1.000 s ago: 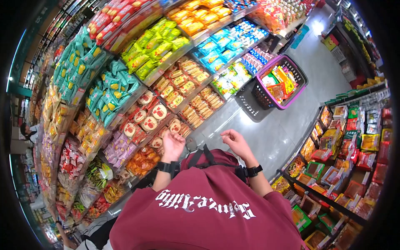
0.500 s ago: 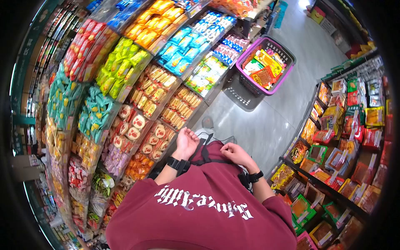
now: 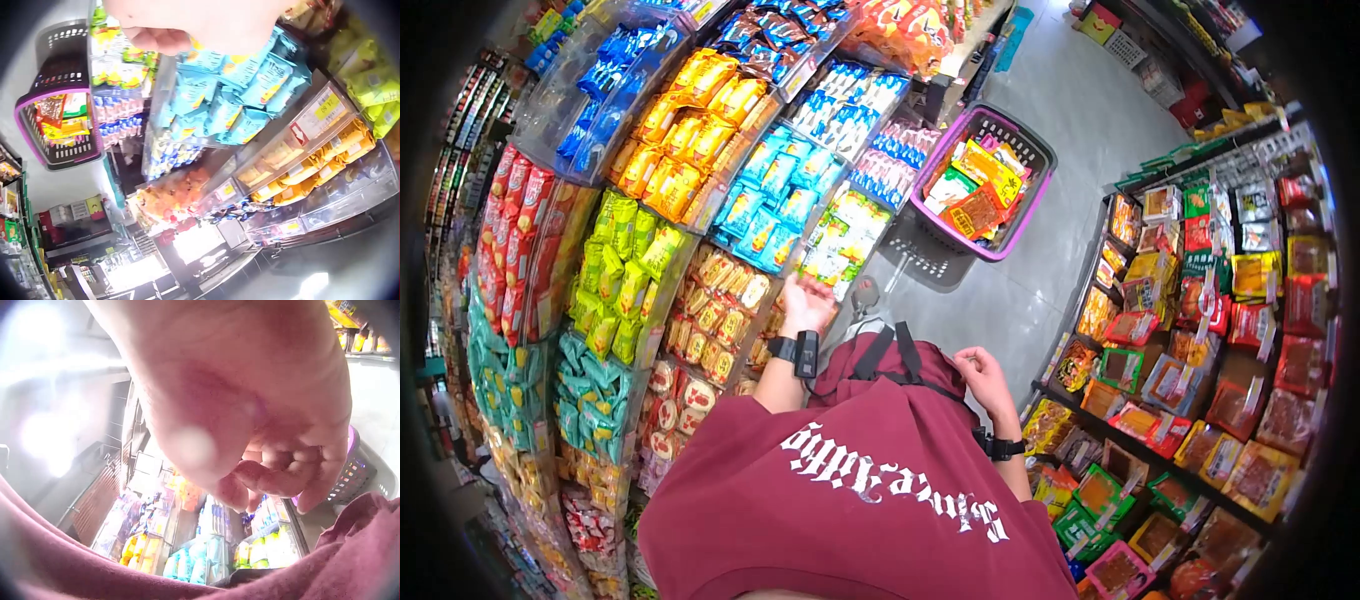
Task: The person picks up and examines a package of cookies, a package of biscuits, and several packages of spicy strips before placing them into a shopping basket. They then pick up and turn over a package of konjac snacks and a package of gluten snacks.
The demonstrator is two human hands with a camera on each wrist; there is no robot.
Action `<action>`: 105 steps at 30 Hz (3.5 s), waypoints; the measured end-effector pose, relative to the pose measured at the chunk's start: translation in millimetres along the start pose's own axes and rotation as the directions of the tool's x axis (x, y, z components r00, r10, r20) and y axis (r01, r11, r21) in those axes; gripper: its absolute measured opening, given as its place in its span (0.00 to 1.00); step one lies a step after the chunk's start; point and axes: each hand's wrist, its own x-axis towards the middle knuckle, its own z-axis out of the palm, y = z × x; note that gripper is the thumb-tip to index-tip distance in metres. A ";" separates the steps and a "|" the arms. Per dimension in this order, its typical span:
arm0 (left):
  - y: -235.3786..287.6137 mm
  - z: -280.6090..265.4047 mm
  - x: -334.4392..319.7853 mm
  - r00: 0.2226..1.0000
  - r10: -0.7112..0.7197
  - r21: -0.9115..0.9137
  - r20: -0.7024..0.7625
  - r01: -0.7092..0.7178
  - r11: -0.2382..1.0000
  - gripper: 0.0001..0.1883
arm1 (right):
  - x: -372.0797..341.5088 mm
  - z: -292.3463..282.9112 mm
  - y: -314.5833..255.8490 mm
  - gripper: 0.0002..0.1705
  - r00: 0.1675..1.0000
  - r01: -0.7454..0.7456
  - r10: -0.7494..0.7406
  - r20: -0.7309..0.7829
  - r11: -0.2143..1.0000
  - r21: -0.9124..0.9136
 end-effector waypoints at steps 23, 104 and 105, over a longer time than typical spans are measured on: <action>46.1 61.0 27.1 0.968 -0.028 -0.372 -0.248 -0.068 0.926 0.43 | 214.6 9.5 -177.0 0.08 0.889 0.130 -0.016 0.457 0.967 -0.219; 43.4 41.1 0.3 0.452 0.891 0.809 -0.033 -0.512 0.290 0.22 | 310.8 176.3 -319.0 0.20 0.189 0.702 0.100 0.977 0.682 -0.206; 40.9 43.8 -0.3 0.437 0.898 0.790 -0.050 -0.532 0.303 0.21 | 327.3 170.5 -314.4 0.18 0.191 0.657 0.067 0.979 0.733 -0.178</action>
